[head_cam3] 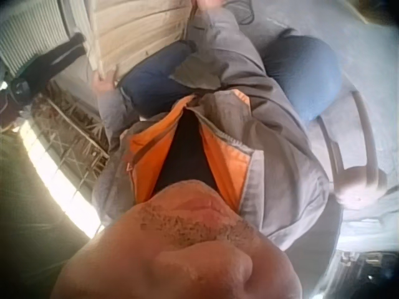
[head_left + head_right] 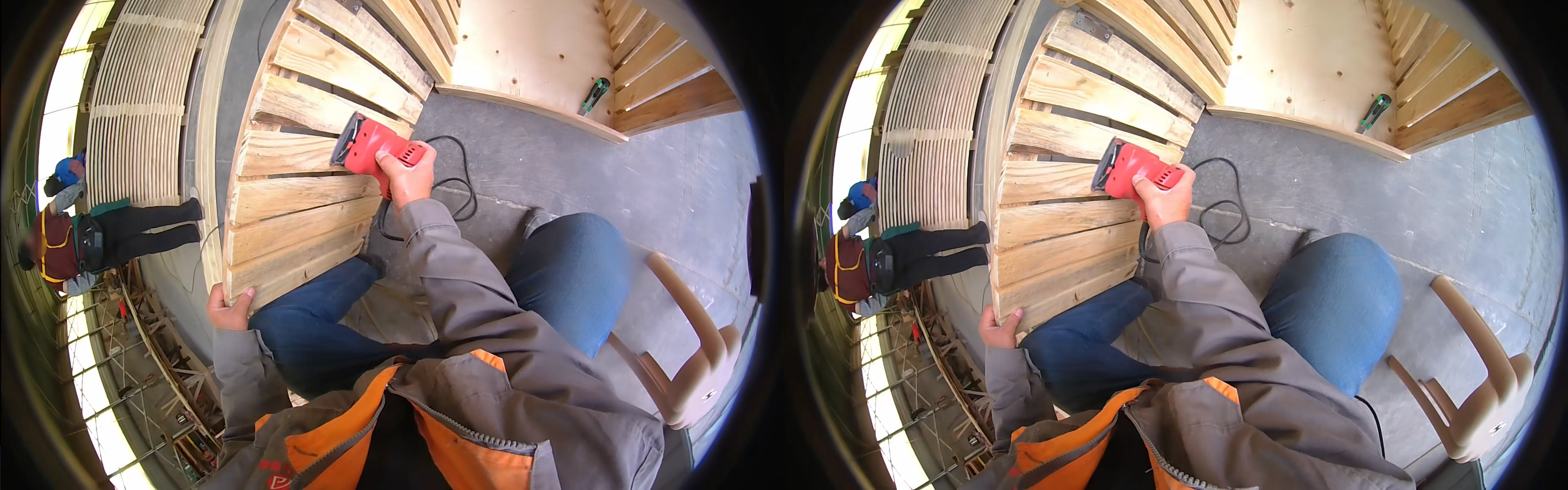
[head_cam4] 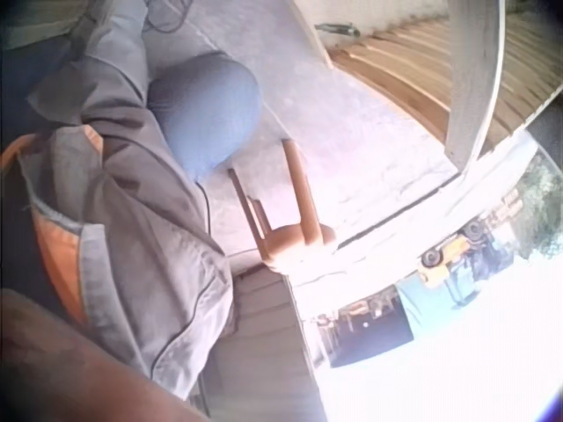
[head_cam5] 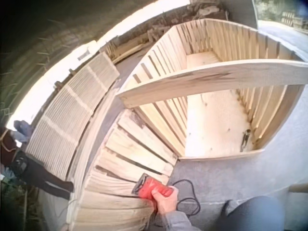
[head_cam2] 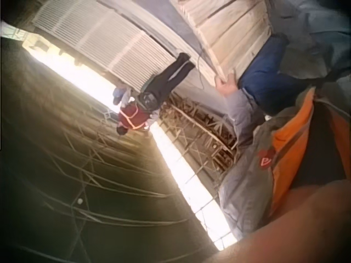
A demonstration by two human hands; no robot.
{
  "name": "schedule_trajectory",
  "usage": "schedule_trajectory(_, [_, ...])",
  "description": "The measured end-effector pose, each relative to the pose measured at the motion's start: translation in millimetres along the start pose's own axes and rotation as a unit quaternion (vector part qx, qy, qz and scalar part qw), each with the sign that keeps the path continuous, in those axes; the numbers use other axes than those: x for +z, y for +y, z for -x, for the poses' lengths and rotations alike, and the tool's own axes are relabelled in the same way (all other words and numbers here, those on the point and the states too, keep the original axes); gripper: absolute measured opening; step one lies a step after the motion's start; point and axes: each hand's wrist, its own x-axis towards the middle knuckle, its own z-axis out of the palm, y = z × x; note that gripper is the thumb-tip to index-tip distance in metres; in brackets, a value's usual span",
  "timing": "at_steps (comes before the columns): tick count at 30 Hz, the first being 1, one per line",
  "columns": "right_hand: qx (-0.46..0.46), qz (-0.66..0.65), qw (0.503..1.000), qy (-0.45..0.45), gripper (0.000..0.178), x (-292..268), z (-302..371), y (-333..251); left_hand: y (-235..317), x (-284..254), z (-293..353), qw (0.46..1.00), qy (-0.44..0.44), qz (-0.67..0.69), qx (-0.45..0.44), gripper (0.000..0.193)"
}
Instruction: The person uses a red electric sander to smooth the surface of a curved wooden structure. They move the sander back and forth across the slats, occasionally adjusting their grip and position to reach different areas.
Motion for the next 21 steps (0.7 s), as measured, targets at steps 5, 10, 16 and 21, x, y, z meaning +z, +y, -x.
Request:
schedule_trajectory(5, [0.062, -0.079, 0.995, 0.016, 0.068, -24, -38, 49, -5, -5, -7, 1.000, -0.007, -0.002, -0.010, 0.027])
schedule_trajectory(10, [0.134, -0.113, 0.984, 0.018, 0.063, -37, -58, 67, -8, -9, -13, 1.000, -0.010, -0.002, -0.005, 0.026])
schedule_trajectory(16, [0.138, -0.134, 0.981, -0.011, 0.029, -44, -62, 81, -8, -10, -20, 1.000, -0.011, -0.019, -0.011, 0.027])
schedule_trajectory(21, [0.063, -0.123, 0.990, 0.025, 0.033, -16, -34, 86, -9, -5, -30, 1.000, -0.004, -0.007, 0.000, 0.026])
